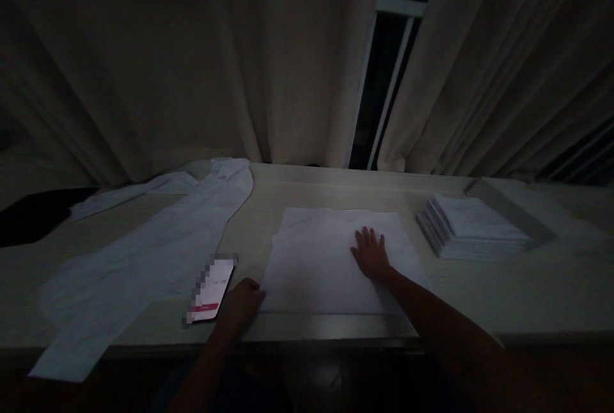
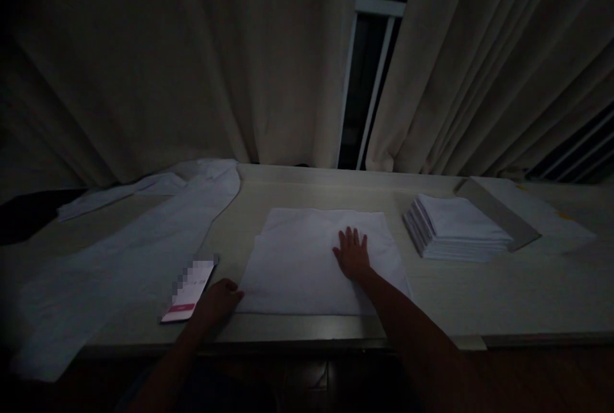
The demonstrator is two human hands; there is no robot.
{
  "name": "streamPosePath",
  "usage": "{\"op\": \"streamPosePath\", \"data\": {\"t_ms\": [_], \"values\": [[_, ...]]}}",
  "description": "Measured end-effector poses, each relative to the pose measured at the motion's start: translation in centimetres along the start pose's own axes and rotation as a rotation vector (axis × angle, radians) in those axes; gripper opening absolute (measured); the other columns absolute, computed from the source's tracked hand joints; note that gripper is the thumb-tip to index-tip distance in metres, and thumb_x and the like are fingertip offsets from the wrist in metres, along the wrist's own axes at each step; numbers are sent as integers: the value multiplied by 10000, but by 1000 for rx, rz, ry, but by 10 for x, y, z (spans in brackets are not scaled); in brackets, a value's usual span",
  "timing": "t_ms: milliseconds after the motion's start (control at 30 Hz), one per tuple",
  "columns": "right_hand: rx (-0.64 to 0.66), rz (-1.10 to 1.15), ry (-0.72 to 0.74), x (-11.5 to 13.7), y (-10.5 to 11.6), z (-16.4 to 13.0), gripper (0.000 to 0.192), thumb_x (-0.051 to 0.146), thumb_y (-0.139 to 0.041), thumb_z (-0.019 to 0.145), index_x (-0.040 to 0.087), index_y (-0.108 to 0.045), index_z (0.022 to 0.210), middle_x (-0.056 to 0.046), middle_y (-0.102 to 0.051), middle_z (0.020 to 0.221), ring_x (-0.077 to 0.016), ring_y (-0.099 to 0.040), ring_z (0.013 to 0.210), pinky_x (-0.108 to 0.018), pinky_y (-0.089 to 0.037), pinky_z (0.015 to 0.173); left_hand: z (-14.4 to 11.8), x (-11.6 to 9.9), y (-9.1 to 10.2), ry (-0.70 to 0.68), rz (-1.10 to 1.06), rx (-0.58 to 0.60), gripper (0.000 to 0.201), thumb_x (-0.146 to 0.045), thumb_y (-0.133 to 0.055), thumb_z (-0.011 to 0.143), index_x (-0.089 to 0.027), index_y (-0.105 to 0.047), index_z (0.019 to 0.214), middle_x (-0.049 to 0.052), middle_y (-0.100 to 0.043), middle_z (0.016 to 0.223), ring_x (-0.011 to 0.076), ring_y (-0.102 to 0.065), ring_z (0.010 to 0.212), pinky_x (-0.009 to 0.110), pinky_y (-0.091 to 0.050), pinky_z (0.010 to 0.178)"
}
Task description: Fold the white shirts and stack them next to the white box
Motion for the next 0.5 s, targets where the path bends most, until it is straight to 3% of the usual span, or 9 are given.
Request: {"op": "streamPosePath", "data": {"t_ms": [67, 133, 200, 267, 367, 433, 500], "values": [[-66, 45, 49, 33, 6, -16, 551, 396, -251, 1013, 123, -290, 1490, -147, -213, 1560, -286, -105, 1454, -564, -66, 1145, -11, -18, -6, -108, 27, -158, 364, -350, -424, 868, -130, -583, 1112, 150, -664, 1096, 255, -610, 1048, 378, -450, 883], [-89, 129, 177, 77, 0, -46, 538, 361, -274, 1010, 97, -313, 1477, -146, -254, 1546, -266, -125, 1452, -517, -119, 1162, -26, -44, -24, -402, 65, -300, 403, -323, -353, 907, -143, -551, 1208, 143, -621, 1231, 249, -543, 1192, 407, -399, 1013], [-95, 207, 339, 121, -13, -85, 544, 339, -342, 994, 111, -297, 1486, -128, -260, 1546, -264, -138, 1449, -485, -176, 1166, -39, -66, -51, -727, 120, -343, 442, -283, -312, 923, -173, -511, 1301, 107, -547, 1368, 229, -454, 1308, 419, -345, 1092], [-135, 250, 304, 143, -26, -124, 578, 306, -385, 978, 106, -248, 1503, -143, -244, 1546, -279, -162, 1443, -494, -231, 1151, -45, -75, -76, -844, 192, -329, 494, -294, -309, 932, -185, -423, 1400, 94, -430, 1480, 237, -350, 1387, 445, -319, 1117], [-120, 258, 323, 129, -34, -169, 665, 375, -450, 955, 115, -205, 1516, -134, -210, 1556, -291, -157, 1443, -501, -244, 1150, -43, -71, -94, -788, 286, -336, 606, -437, -364, 928, -173, -314, 1470, 120, -282, 1553, 286, -226, 1436, 496, -290, 1125], [-84, 220, 349, 91, -29, -187, 709, 408, -483, 938, 123, -194, 1519, -128, -202, 1558, -294, -148, 1444, -510, -234, 1153, -41, -68, -94, -775, 328, -327, 676, -508, -384, 912, -172, -273, 1488, 129, -226, 1569, 304, -184, 1445, 519, -266, 1131], [-61, 151, 266, 37, -20, -200, 718, 411, -484, 939, 118, -184, 1521, -136, -181, 1561, -292, -135, 1447, -508, -223, 1156, -41, -67, -91, -779, 349, -327, 694, -523, -377, 911, -173, -248, 1496, 129, -204, 1573, 304, -177, 1446, 526, -253, 1134]]}}
Point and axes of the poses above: each hand's wrist, its own z-axis towards the middle knuckle, its own y-axis out of the back of the hand, x = y × z, the point moved 3 cm from there along z, towards the middle knuckle
